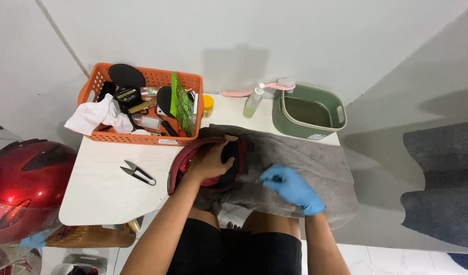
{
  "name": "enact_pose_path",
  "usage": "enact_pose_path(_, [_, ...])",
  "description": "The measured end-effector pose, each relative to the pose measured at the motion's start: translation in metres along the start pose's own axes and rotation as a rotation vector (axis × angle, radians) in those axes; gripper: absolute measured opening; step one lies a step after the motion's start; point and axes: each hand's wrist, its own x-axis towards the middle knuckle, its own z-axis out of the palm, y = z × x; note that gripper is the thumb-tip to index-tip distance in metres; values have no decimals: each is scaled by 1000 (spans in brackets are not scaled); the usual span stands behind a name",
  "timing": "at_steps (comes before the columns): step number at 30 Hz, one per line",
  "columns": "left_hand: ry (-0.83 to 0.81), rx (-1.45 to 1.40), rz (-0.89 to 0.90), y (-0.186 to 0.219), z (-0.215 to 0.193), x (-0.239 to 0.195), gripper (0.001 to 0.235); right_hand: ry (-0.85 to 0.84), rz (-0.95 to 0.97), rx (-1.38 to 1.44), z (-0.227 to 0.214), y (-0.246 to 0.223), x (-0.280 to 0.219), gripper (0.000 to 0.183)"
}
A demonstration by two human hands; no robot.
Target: Scrubbing the interior padding of a motorcycle helmet using a small brush and soapy water.
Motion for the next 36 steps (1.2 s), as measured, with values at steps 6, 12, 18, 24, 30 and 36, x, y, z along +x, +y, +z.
enact_pose_path(6, [30, -1, 33, -23, 15, 11, 72, 40, 82, 87, 9, -27, -18, 8])
enact_pose_path(12, [18, -46, 42, -12, 10, 6, 78, 106, -14, 0, 13, 4, -15, 12])
enact_pose_path(18, [246, 166, 234, -52, 37, 24, 59, 198, 59, -101, 13, 9, -9, 20])
enact_pose_path(24, [226, 110, 264, -54, 41, 27, 67, 262, 4, -79, 17, -6, -11, 14])
enact_pose_path(30, [299, 71, 399, -129, 80, 72, 51, 140, -17, -20, 28, 36, -13, 13])
enact_pose_path(36, [421, 58, 544, -76, 47, 30, 55, -18, 84, 204, 23, 10, -21, 18])
